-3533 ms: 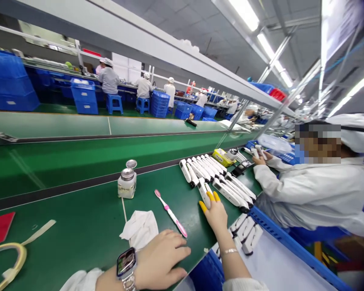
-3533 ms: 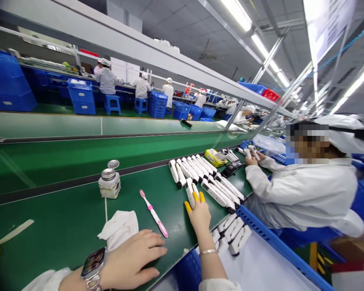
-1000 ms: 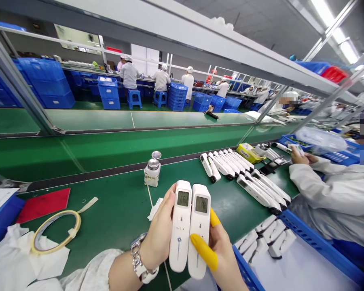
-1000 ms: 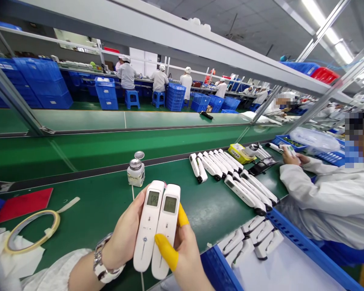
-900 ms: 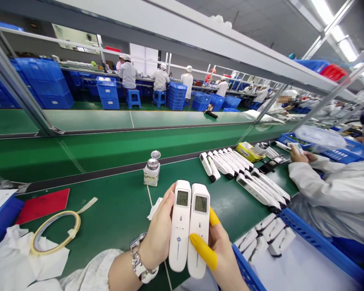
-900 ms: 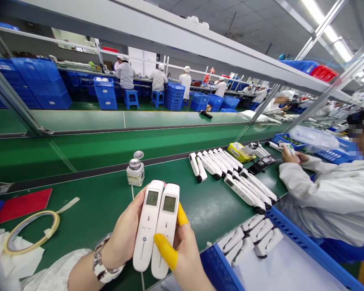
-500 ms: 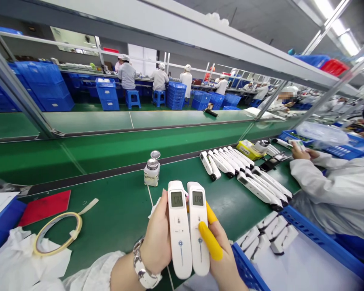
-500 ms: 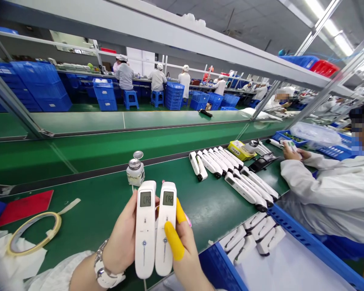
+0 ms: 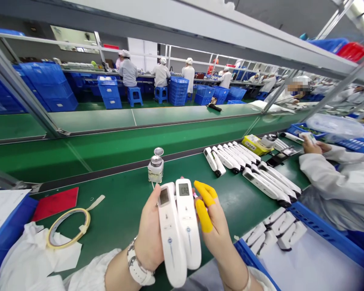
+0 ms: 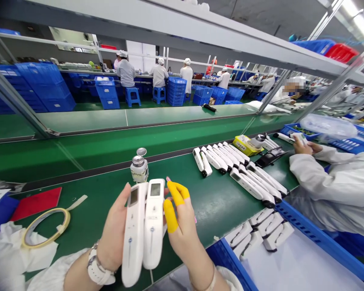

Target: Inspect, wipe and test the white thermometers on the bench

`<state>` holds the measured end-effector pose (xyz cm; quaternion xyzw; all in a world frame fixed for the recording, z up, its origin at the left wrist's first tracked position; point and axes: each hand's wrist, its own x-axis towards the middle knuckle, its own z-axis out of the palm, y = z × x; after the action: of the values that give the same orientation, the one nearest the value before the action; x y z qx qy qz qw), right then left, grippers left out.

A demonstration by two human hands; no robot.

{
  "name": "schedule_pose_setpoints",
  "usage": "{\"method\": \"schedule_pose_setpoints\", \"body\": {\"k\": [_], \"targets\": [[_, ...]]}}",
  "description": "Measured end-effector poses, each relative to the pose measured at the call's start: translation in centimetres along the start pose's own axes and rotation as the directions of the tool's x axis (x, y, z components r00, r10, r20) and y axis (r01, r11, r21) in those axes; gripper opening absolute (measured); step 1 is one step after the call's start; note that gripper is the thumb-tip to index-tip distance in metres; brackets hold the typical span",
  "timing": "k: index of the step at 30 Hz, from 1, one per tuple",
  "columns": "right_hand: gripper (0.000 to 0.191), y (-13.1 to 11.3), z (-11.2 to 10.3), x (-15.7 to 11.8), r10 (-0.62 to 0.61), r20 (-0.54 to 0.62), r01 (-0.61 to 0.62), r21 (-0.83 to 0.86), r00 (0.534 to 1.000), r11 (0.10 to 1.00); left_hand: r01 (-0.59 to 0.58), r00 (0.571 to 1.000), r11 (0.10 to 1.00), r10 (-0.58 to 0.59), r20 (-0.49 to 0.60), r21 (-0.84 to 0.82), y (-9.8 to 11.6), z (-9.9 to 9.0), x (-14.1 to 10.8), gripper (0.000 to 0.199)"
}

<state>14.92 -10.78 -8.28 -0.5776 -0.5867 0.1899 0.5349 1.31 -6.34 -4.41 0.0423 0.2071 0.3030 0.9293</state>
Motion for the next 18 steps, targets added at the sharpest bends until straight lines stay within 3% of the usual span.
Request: {"method": "schedule_pose_setpoints", "body": {"k": [2,3,6,9,12,16,18], "targets": [[0.039,1.1,0.2,0.0,0.008,0.005,-0.007,-0.035,1.0,0.999,-0.163,0.987,0.987,0.163,-0.014,-0.004,1.7,0.3,-1.0,0.058],[0.039,1.8,0.5,-0.1,0.025,0.033,-0.023,-0.06,0.999,0.998,-0.281,0.959,0.96,0.281,-0.024,0.001,2.7,0.4,-1.5,0.056],[0.037,4.4,1.6,-0.6,0.062,0.208,-0.021,-0.197,0.976,0.98,-0.585,0.81,0.811,0.586,-0.039,0.034,5.7,0.6,-3.3,0.053],[0.038,7.0,2.9,-0.8,0.097,0.269,-0.003,-0.331,0.958,0.944,-0.724,0.686,0.687,0.727,-0.032,0.058,7.5,0.4,-4.5,0.044],[0.039,8.6,3.6,-0.5,0.159,0.202,-0.075,-0.373,0.966,0.925,-0.74,0.67,0.67,0.742,-0.02,0.053,8.2,0.1,-5.0,0.037],[0.021,8.5,3.6,0.1,0.195,0.224,-0.13,-0.276,0.955,0.952,-0.709,0.705,0.705,0.709,-0.026,0.022,8.2,0.0,-5.1,0.034],[0.024,7.8,3.6,0.6,0.17,0.268,-0.127,-0.169,0.948,0.977,-0.688,0.725,0.726,0.687,-0.04,0.0,8.3,0.2,-5.1,0.033]]}}
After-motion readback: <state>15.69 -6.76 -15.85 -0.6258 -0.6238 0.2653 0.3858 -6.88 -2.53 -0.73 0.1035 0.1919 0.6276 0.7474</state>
